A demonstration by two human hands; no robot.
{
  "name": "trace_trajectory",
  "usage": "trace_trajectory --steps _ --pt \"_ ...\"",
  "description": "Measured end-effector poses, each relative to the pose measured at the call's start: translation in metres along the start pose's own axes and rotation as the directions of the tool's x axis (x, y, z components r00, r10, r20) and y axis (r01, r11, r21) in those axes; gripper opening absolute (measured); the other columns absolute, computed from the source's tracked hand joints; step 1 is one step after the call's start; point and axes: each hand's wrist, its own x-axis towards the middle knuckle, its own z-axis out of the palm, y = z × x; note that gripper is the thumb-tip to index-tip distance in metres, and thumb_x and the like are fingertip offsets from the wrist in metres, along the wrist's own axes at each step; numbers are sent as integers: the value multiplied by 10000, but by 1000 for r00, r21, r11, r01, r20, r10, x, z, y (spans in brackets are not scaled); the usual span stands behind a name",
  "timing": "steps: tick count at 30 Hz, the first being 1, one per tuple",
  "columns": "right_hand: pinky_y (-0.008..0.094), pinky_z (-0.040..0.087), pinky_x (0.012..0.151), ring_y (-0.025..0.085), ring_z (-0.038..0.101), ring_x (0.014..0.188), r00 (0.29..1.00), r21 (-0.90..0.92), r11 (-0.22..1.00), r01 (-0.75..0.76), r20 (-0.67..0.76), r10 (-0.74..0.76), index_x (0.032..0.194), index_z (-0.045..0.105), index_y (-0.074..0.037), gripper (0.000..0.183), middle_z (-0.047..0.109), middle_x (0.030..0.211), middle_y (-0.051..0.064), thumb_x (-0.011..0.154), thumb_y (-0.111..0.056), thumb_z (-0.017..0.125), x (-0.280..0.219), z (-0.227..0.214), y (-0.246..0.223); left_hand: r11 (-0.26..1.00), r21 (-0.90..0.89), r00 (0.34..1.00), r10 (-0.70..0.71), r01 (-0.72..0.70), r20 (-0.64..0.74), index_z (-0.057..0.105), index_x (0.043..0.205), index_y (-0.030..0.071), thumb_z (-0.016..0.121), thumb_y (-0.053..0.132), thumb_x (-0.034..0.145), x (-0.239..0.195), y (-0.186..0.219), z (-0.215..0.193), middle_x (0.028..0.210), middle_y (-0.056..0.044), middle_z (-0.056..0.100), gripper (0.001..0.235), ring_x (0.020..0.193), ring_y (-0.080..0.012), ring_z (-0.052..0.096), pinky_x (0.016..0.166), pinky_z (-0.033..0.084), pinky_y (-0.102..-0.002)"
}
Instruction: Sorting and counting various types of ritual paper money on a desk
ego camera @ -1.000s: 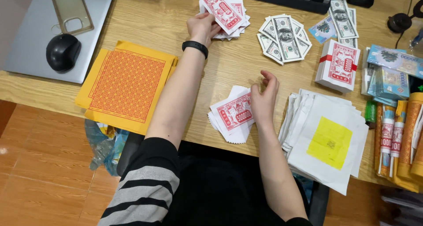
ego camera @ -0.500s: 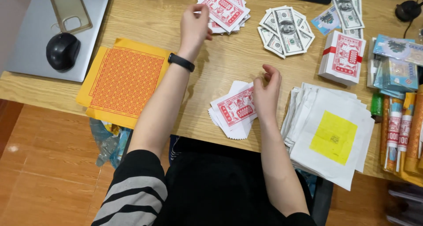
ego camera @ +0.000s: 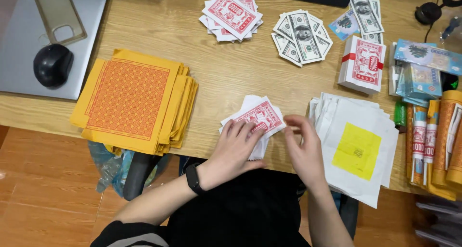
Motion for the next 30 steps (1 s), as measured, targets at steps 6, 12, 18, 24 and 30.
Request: trace_trajectory --steps 6,12,18,24,30 --pt "229 520 757 118 674 740 919 42 969 -245 327 218 932 710 -49 174 742 810 47 927 -121 551 -43 -22 9 971 224 984 117 -86 -132 517 1304 110 784 630 621 -8 0 24 1267 -119 541 900 1146 -308 489 965 373 -454" --pt "210 548 732 98 696 725 792 4 950 -311 554 257 962 734 -65 196 780 858 37 903 -198 602 -69 -20 47 925 358 961 205 -128 -186 557 1249 100 530 196 887 -22 8 37 1243 -137 572 376 1107 -315 524 935 415 -467" --pt "271 603 685 202 774 831 672 33 826 -562 600 434 1082 737 29 367 822 973 176 890 -234 568 -67 -16 51 971 205 930 183 -121 -319 662 1144 100 616 178 832 -42 19 33 1142 -105 685 325 1040 -295 627 930 453 -408" --pt "395 545 799 298 686 910 834 747 392 -537 398 382 983 629 45 294 713 1019 251 984 -223 507 -66 17 31 983 125 874 176 -133 -452 675 1149 81 491 188 936 -42 33 19 1117 -106 714 302 973 -269 681 865 511 -388" --pt "312 571 702 149 653 789 956 678 705 -210 -9 293 1143 607 55 240 695 942 113 937 -69 609 -29 39 2 973 114 829 232 -203 -508 652 1170 112 821 177 621 -24 42 -3 1160 -142 648 578 1078 -337 623 985 425 -560"
